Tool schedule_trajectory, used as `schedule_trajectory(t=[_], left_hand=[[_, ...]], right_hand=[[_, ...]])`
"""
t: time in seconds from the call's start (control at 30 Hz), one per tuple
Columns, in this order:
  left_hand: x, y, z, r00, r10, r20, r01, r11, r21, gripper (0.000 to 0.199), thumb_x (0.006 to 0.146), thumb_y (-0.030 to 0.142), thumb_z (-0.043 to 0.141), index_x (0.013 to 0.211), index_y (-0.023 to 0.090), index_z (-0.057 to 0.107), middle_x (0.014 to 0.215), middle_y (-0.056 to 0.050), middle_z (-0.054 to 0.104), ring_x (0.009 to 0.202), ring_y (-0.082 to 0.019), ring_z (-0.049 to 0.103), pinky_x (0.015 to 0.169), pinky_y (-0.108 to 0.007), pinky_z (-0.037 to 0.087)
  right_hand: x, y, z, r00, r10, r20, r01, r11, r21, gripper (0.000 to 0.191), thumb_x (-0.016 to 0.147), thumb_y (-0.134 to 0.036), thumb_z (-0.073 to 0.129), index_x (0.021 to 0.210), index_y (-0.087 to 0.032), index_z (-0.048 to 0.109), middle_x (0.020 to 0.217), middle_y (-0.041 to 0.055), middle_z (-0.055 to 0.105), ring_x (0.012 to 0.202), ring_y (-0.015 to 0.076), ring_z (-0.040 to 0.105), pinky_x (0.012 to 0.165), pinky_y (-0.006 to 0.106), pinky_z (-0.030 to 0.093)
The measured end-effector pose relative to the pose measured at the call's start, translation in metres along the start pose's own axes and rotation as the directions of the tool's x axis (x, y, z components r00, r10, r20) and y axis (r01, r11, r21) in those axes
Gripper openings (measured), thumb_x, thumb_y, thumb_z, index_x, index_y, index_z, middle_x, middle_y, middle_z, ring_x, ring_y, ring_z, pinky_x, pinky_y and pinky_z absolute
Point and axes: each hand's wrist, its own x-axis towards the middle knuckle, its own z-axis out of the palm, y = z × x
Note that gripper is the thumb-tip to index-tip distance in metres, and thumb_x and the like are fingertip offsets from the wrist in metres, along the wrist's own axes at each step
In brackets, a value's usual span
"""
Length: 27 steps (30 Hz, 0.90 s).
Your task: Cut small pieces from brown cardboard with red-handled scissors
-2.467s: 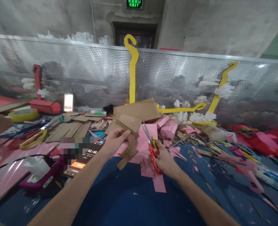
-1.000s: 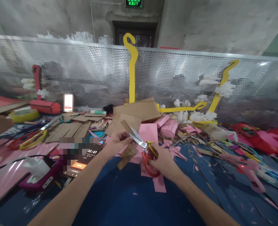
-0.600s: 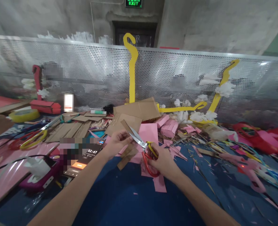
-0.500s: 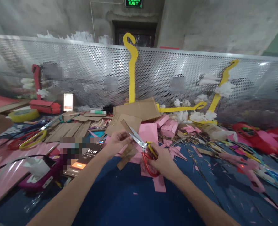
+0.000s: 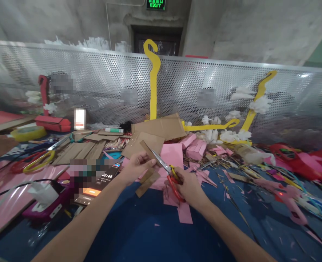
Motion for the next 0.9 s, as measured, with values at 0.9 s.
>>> schedule_trajectory(t=[0.9], left_hand=[[0.0006, 0.0067, 0.0035, 0.997, 0.022, -0.073, -0.017, 0.998, 0.067, 0.023, 0.076, 0.036, 0.08, 0.088, 0.017, 0.074, 0.082, -0.006, 0.074, 0.074, -0.019, 0.067, 0.073, -0.032, 0.053]], right_hand=[[0.0044, -0.0054, -0.0047, 0.977, -0.18, -0.114, 0.152, 0.963, -0.223, 0.029, 0.068, -0.017, 0.064, 0.095, -0.02, 0.056, 0.096, 0.005, 0.061, 0.084, 0.0208, 0.053, 0.074, 0.032, 0.044]])
